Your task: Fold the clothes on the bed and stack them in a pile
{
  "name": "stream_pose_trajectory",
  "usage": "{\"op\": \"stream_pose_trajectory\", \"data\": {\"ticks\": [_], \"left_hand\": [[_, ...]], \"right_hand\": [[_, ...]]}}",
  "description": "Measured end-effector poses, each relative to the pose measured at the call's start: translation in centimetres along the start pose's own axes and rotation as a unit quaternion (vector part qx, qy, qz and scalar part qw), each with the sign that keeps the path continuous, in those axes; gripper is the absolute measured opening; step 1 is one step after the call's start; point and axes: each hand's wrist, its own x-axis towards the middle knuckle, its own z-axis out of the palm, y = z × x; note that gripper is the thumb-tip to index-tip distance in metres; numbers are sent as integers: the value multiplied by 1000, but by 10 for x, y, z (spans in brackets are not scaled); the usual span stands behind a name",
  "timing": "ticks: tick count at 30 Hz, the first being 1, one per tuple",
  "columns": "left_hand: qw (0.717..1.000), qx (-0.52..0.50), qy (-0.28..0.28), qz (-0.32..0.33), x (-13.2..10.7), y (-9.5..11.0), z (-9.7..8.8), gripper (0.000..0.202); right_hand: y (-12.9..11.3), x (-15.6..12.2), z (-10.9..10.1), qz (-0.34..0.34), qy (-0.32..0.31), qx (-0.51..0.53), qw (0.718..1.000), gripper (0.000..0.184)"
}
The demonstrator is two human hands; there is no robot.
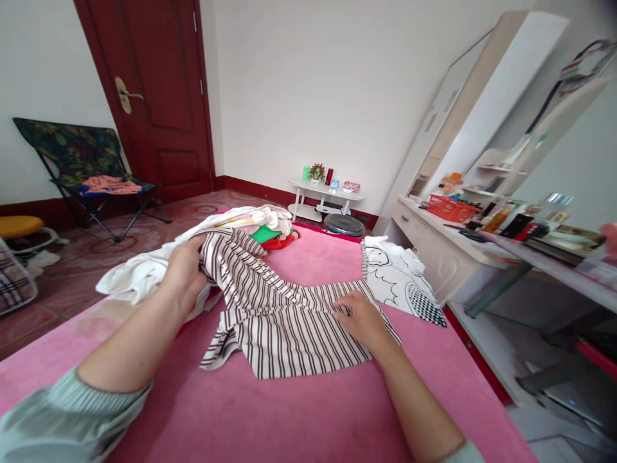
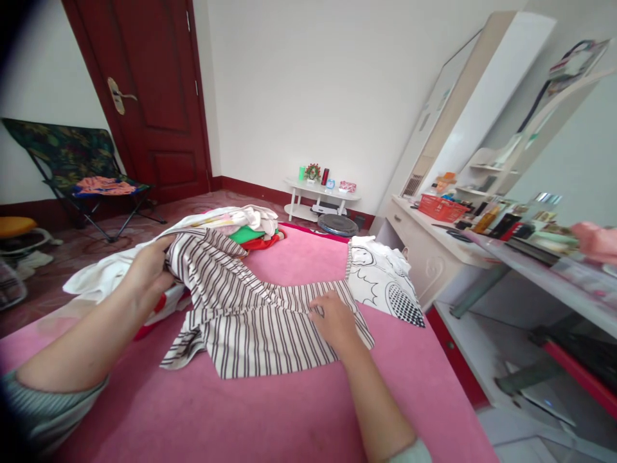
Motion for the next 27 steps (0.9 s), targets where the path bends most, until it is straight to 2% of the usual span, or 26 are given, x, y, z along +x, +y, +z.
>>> {"op": "stream_pose_trajectory", "data": {"ticks": [1, 3, 6, 8, 10, 12, 13, 15, 17, 19, 20, 21, 22, 24, 25, 27], "left_hand": [[1000, 4, 0, 5, -2, 0, 2, 18], [1000, 8, -1, 23, -6, 0, 5, 17], [998, -1, 16, 63, -8, 4, 7, 12], [996, -7, 27, 79, -9, 7, 8, 12], [994, -18, 20, 109, -14, 13, 10, 11], [980, -44, 9, 193, -25, 24, 16, 8], [965, -54, 5, 256, -32, 30, 19, 7], [925, -56, -8, 376, -47, 43, 25, 8], [900, -37, -22, 435, -55, 52, 28, 10], [915, -17, -18, 403, -54, 52, 27, 12], [932, -10, -8, 361, -50, 50, 25, 13], [950, -5, 2, 313, -45, 45, 22, 14], [963, -3, 12, 270, -39, 41, 20, 15], [973, -2, 29, 228, -29, 32, 15, 19], [972, 1, 36, 233, -25, 30, 13, 22], [964, 10, 46, 260, -21, 28, 11, 25]], "right_hand": [[0, 1, 0, -2, 19, -16, 1000, 12], [0, 3, -5, 7, 70, -15, 997, 15], [3, 8, -26, 62, 167, 106, 978, 12], [3, 9, -49, 116, 242, 265, 926, 12], [-4, 6, -75, 134, 319, 422, 838, 11], [-19, -2, -102, 87, 400, 516, 753, 8], [-28, -8, -115, 47, 434, 535, 723, 5], [-48, -20, -136, -36, 497, 529, 687, 5], [-63, -29, -149, -94, 524, 503, 681, 7], [-67, -32, -150, -110, 522, 482, 695, 6], [-66, -31, -146, -100, 498, 473, 720, 5], [-62, -29, -140, -78, 443, 459, 766, 4], [-58, -26, -131, -48, 365, 431, 824, 7], [-49, -21, -108, 5, 156, 334, 930, 25], [-45, -20, -95, 14, 55, 273, 960, 38], [-42, -19, -69, -15, -83, 160, 983, 55]]}}
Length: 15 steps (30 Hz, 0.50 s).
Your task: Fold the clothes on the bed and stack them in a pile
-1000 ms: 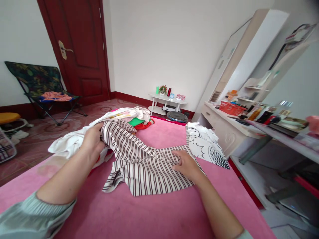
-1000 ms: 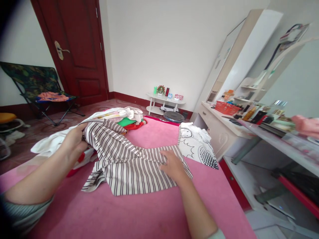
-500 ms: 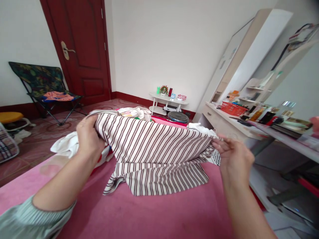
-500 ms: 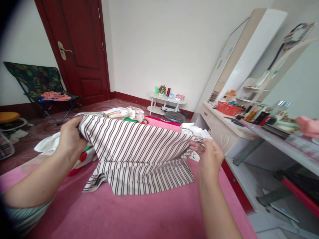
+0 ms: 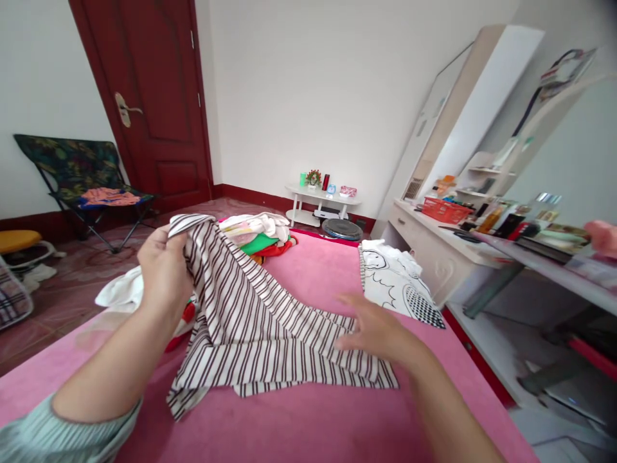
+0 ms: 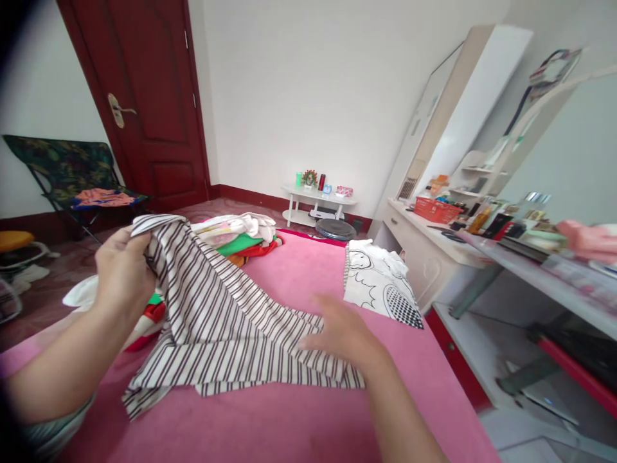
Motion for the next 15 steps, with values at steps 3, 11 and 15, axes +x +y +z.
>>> {"op": "stream_pose_trajectory", "data": {"ticks": [3, 11, 15], "left_hand": [[1000, 18, -7, 23, 1, 1, -2, 26], [991, 104, -28, 83, -2, -5, -4, 24], [992, 82, -9, 101, -2, 1, -4, 22]], "right_hand": [[8, 4, 28, -49, -55, -100, 992, 17], [27, 13, 42, -40, 123, -7, 992, 19], [25, 18, 33, -56, 182, 23, 981, 20]]}}
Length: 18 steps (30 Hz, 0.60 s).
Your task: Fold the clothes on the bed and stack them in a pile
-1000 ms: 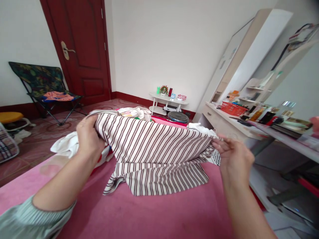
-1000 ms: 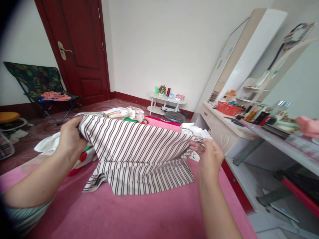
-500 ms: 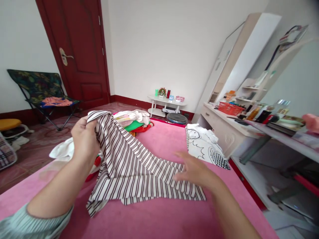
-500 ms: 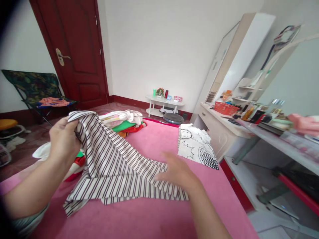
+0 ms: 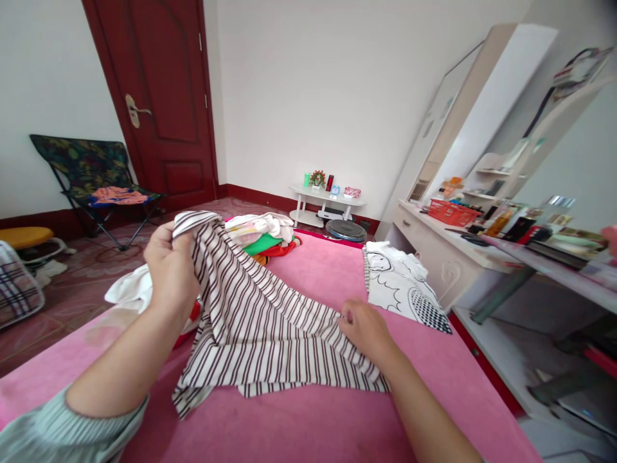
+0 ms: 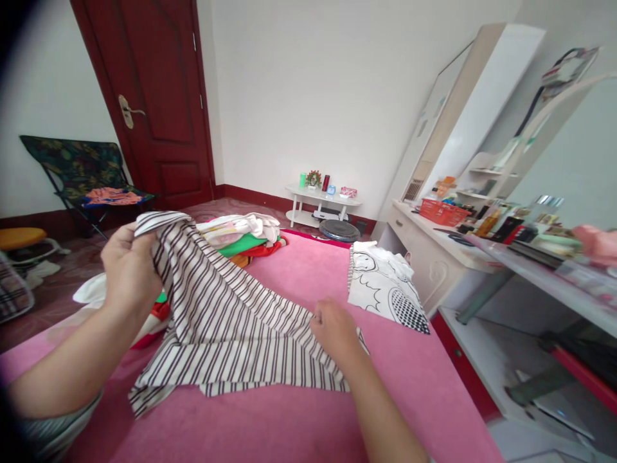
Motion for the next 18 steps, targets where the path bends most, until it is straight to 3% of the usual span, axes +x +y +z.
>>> {"op": "stream_pose_trajectory", "data": {"ticks": [3, 5, 7, 10, 14, 16, 18], "left_hand": [[999, -48, 3, 20, 5, 7, -4, 19], [997, -69, -10, 19, 6, 13, -4, 17], [996, -85, -29, 11, 4, 19, -1, 17], [991, -122, -31, 50, -1, 33, 8, 18], [982, -127, 0, 141, 3, 39, 9, 17], [990, -43, -7, 133, 8, 26, 1, 18], [988, 107, -81, 81, 8, 5, -6, 24]], "right_hand": [[-9, 11, -25, -10, 202, 13, 979, 9], [-16, 17, -47, -23, 354, 70, 932, 10], [-27, 18, -67, -38, 450, 172, 876, 14], [-51, 12, -87, -79, 470, 292, 829, 14], [-71, 7, -94, -117, 463, 297, 827, 8], [-59, 12, -91, -97, 464, 302, 827, 6], [-32, 18, -84, -32, 412, 290, 863, 13]]}}
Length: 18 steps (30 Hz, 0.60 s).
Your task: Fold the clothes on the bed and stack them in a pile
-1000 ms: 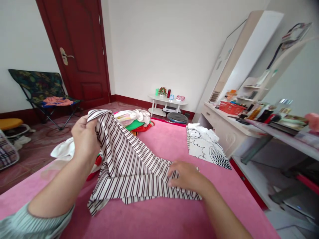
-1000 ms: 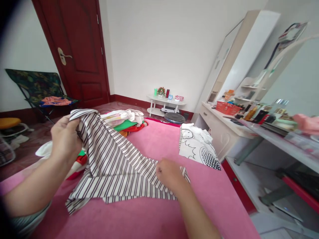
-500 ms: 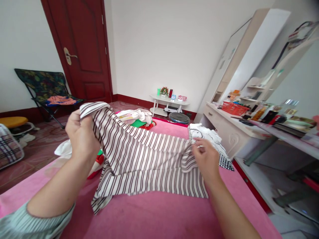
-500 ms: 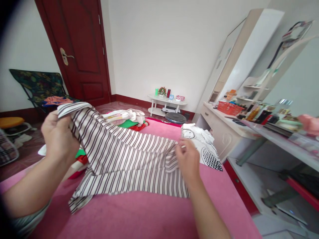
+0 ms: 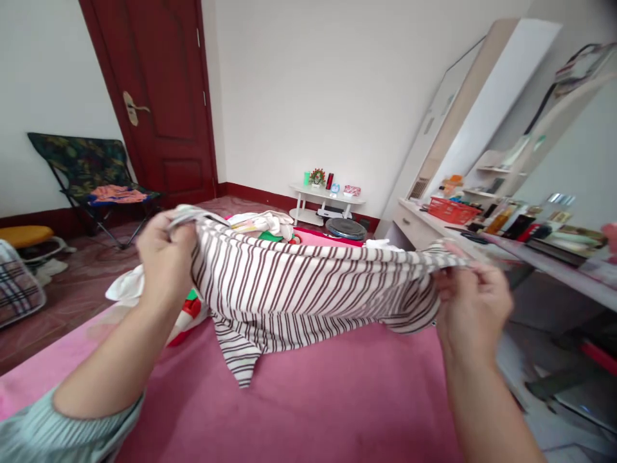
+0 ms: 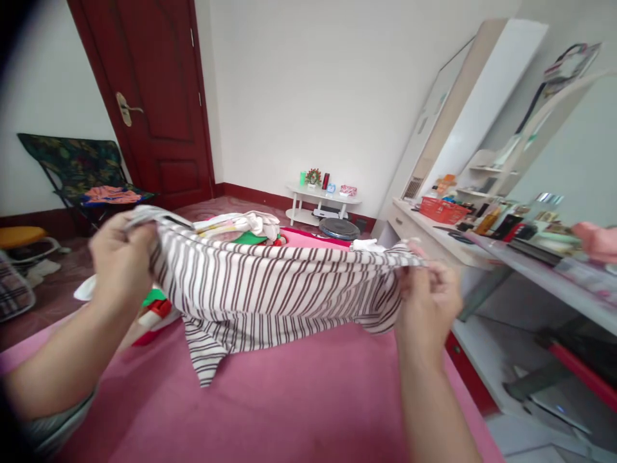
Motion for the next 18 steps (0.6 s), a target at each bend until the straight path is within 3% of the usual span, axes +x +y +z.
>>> {"op": "stream_pose_trajectory", "data": {"ticks": [2, 4, 6, 9, 11, 12, 14, 16, 18], "left_hand": [[980, 137, -142, -22, -10, -20, 3, 42], [942, 211, -259, 22, -24, -31, 11, 66], [902, 230, -357, 82, -40, -30, 18, 79], [794, 246, -547, 101, -59, -19, 20, 86], [702, 264, -658, 72, -65, -13, 17, 97], [661, 277, -695, 54, -67, -11, 15, 104], [607, 299, -736, 30, -69, -8, 13, 113], [577, 329, -747, 25, -71, -6, 13, 120], [564, 360, -743, 28, -75, -2, 14, 124]], "right_hand": [[33, 2, -10, 102, -130, -135, 977, 29], [62, 0, -21, 164, -284, -282, 902, 52], [82, -7, -29, 172, -404, -397, 806, 80], [93, -19, -35, 133, -501, -515, 683, 104], [93, -24, -35, 123, -520, -564, 630, 107], [92, -25, -34, 124, -521, -578, 615, 104], [88, -27, -31, 121, -527, -580, 609, 90], [84, -28, -28, 112, -544, -546, 628, 66], [81, -26, -25, 120, -553, -491, 662, 41]]}}
